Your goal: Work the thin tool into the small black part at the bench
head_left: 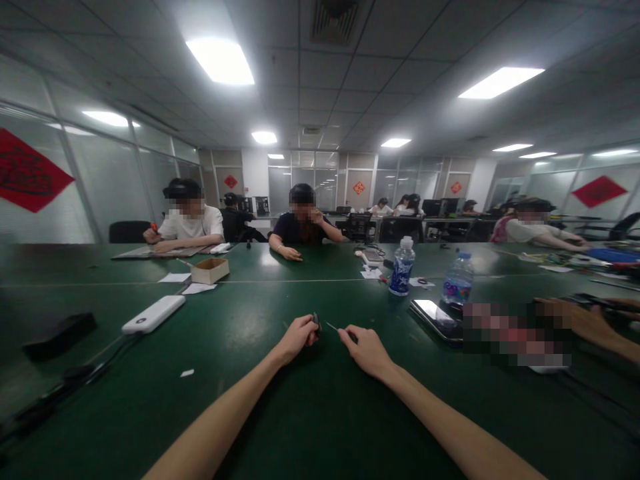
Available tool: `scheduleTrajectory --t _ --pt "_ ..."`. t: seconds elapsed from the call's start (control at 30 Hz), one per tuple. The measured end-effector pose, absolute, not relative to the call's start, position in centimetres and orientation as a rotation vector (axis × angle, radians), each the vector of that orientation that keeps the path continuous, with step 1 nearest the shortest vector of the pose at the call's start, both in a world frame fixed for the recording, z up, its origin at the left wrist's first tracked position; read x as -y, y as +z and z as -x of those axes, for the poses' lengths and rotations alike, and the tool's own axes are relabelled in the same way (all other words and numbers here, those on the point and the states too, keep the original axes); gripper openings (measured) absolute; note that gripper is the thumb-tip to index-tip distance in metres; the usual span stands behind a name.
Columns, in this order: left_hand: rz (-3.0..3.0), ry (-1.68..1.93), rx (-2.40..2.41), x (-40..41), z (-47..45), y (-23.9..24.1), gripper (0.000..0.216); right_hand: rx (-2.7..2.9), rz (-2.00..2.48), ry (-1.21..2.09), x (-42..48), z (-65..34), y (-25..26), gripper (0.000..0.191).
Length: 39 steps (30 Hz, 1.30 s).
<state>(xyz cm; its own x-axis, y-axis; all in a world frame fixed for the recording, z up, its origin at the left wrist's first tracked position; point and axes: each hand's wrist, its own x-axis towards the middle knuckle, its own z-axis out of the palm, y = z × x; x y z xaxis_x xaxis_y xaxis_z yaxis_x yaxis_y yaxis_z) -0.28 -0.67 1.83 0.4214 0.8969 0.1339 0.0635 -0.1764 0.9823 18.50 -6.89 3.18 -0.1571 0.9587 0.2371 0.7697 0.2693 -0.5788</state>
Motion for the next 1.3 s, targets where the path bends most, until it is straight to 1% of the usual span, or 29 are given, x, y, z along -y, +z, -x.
scheduleTrajectory --t 0.1,0.27,0.43,0.57,0.9,1.3 --pt "-1.600 0.924 -0.864 0.65 0.26 1.80 0.014 1.957 1.568 0.433 6.76 -18.54 3.20 0.044" --pt "-1.578 0.963 -0.866 0.61 0.33 1.80 0.017 2.043 1.543 0.371 6.90 -18.48 3.12 0.040" --pt "-1.522 0.981 -0.869 0.66 0.30 1.81 0.019 2.079 1.524 0.412 6.98 -18.54 3.01 0.040" --pt "-1.521 0.989 -0.881 0.78 0.25 1.93 0.019 2.070 1.552 0.326 6.83 -18.56 2.86 0.040" --pt "-1.498 1.006 -0.871 0.47 0.30 1.64 0.020 2.075 1.521 0.431 7.10 -18.57 3.22 0.039" --pt "-1.544 0.987 -0.867 1.01 0.26 2.27 0.018 2.090 1.538 0.415 7.10 -18.54 3.29 0.040"
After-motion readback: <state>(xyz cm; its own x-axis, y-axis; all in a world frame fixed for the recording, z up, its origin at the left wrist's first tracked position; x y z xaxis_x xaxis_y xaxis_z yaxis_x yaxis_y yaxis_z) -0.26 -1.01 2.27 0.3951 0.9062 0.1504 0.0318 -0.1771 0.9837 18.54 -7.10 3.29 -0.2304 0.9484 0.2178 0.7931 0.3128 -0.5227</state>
